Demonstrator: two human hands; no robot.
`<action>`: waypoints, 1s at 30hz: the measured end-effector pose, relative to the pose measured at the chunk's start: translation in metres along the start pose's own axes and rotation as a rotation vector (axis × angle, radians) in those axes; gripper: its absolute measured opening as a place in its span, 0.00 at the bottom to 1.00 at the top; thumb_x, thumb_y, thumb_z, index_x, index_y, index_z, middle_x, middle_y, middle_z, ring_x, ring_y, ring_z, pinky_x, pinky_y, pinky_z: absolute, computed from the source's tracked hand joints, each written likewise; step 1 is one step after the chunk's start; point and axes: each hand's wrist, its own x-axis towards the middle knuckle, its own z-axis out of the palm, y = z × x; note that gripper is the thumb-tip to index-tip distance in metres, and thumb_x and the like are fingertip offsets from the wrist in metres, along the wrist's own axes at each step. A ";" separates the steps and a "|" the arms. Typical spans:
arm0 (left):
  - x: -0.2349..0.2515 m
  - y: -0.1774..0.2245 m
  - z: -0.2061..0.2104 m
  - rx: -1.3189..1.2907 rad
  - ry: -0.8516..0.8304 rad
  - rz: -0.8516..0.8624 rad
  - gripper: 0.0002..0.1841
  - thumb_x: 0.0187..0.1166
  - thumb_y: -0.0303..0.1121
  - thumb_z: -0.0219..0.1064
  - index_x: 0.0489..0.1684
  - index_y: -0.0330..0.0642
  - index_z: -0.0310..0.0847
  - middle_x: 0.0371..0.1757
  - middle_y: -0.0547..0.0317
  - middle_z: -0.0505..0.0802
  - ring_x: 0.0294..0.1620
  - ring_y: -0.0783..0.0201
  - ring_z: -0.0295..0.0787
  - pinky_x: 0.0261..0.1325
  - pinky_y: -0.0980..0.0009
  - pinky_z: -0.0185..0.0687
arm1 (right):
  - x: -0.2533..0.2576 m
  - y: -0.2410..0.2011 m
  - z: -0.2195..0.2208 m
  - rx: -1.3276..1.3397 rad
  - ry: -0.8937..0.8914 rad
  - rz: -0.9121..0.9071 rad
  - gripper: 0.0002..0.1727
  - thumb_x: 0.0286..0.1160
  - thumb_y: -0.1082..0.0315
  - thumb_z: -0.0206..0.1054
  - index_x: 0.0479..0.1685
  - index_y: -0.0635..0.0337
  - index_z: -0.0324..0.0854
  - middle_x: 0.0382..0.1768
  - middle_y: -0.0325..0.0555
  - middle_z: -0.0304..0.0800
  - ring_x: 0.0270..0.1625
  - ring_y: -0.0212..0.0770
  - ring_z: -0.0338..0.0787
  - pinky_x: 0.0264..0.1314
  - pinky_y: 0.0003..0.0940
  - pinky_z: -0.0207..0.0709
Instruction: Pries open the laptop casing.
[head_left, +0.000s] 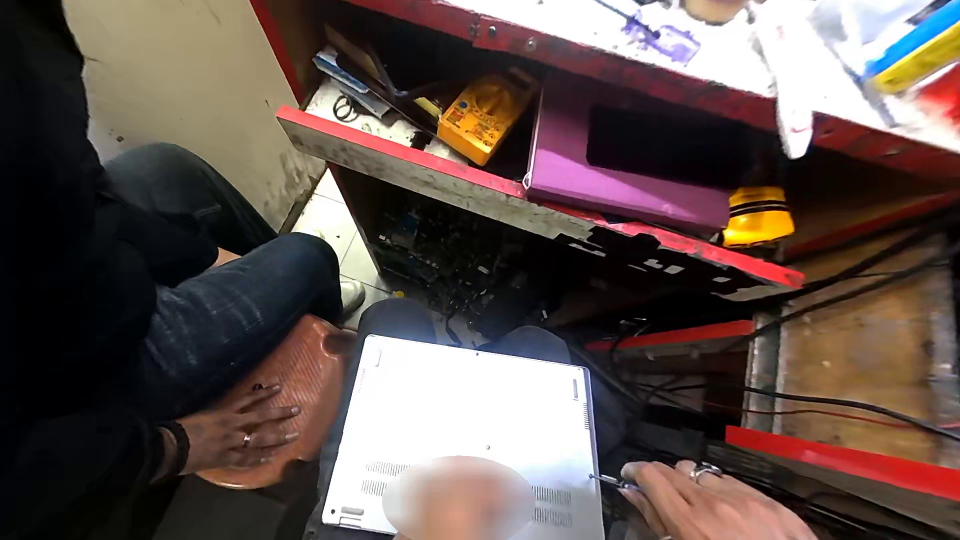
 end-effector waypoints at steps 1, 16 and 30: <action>-0.004 0.001 -0.002 -0.011 -0.017 0.000 0.12 0.87 0.31 0.60 0.47 0.38 0.91 0.41 0.51 0.95 0.45 0.57 0.94 0.52 0.65 0.87 | 0.000 -0.001 -0.002 0.034 -0.038 0.000 0.12 0.85 0.68 0.60 0.50 0.68 0.84 0.40 0.63 0.90 0.39 0.64 0.92 0.31 0.54 0.83; 0.016 -0.004 0.022 -0.017 0.102 0.003 0.12 0.85 0.33 0.63 0.43 0.38 0.92 0.37 0.53 0.95 0.41 0.61 0.93 0.50 0.69 0.87 | -0.006 0.006 -0.023 -0.051 -0.016 -0.050 0.08 0.78 0.71 0.62 0.46 0.61 0.86 0.43 0.58 0.91 0.43 0.63 0.91 0.38 0.57 0.78; 0.018 -0.003 0.028 -0.038 0.091 0.001 0.10 0.81 0.36 0.69 0.39 0.40 0.93 0.34 0.55 0.95 0.35 0.63 0.91 0.44 0.70 0.86 | -0.007 0.005 -0.007 0.002 0.016 0.012 0.08 0.76 0.72 0.63 0.45 0.64 0.86 0.43 0.60 0.91 0.44 0.65 0.92 0.39 0.59 0.79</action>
